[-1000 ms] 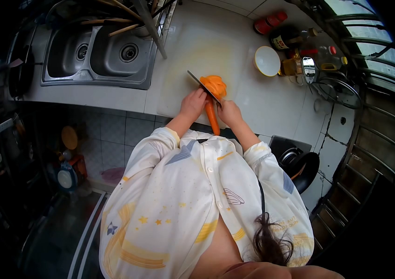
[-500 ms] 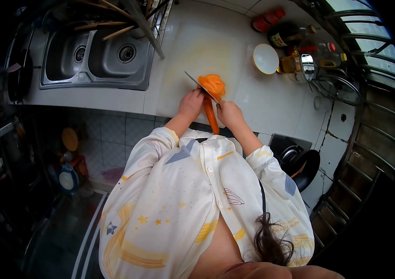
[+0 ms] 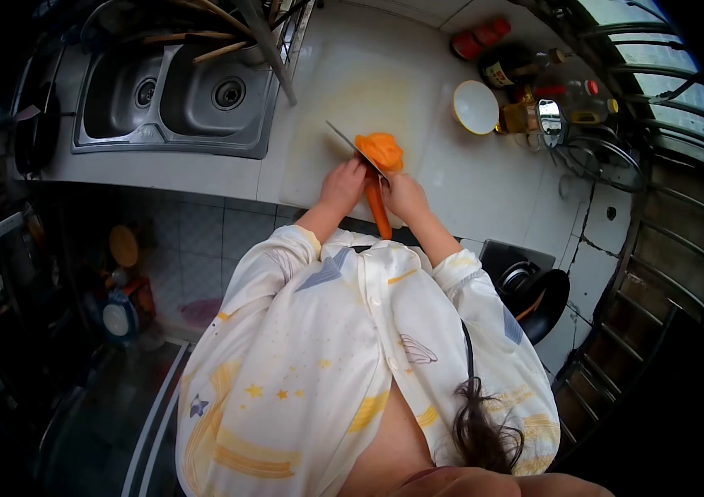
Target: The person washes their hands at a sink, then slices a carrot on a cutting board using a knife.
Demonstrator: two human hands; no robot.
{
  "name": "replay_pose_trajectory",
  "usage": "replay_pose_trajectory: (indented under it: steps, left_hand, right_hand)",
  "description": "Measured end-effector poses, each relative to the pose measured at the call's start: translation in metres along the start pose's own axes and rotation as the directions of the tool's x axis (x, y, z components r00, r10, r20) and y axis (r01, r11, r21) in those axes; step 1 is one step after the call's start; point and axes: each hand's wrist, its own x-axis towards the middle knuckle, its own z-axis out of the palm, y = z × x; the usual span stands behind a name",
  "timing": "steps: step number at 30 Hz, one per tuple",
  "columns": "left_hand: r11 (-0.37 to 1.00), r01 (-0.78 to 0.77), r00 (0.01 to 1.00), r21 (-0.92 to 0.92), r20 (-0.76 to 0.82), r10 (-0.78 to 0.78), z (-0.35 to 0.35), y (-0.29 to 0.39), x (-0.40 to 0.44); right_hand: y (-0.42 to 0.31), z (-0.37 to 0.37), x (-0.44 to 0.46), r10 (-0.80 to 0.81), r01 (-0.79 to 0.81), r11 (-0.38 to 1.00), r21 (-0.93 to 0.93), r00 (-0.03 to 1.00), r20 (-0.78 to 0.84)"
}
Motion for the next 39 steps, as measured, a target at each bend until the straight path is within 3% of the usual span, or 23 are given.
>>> replay_pose_trajectory:
  steps: [3, 15, 25, 33, 35, 39]
  left_hand:
    - [0.999, 0.0, 0.999, -0.033, -0.049, -0.002, 0.008, -0.001, 0.002]
    - [0.999, -0.021, 0.997, -0.032, -0.069, 0.019, 0.008, -0.003, 0.002]
    - [0.999, -0.025, 0.997, -0.032, -0.072, 0.022, 0.006, -0.002, 0.002]
    - [1.0, -0.009, 0.999, -0.025, -0.052, 0.008, 0.006, -0.003, 0.0]
    - [0.997, 0.01, 0.993, -0.083, -0.114, -0.019, 0.014, -0.004, 0.0]
    - [0.999, 0.002, 0.999, -0.035, -0.052, -0.004, 0.011, -0.004, 0.003]
  right_hand:
    - [0.001, -0.013, -0.008, 0.06, -0.055, 0.995, -0.078, 0.996, 0.068]
    - [0.0, -0.015, -0.014, 0.103, -0.09, 0.987, -0.134, 0.99, 0.093]
    - [0.003, 0.005, 0.003, 0.061, -0.047, 0.987, -0.153, 0.994, 0.086]
    - [0.004, 0.002, 0.005, 0.015, -0.013, 0.998, -0.06, 0.999, 0.038]
    - [-0.001, -0.009, -0.003, 0.038, -0.033, 0.997, -0.072, 0.997, 0.061]
    - [-0.007, -0.024, -0.008, 0.113, -0.097, 0.987, -0.126, 0.985, 0.128]
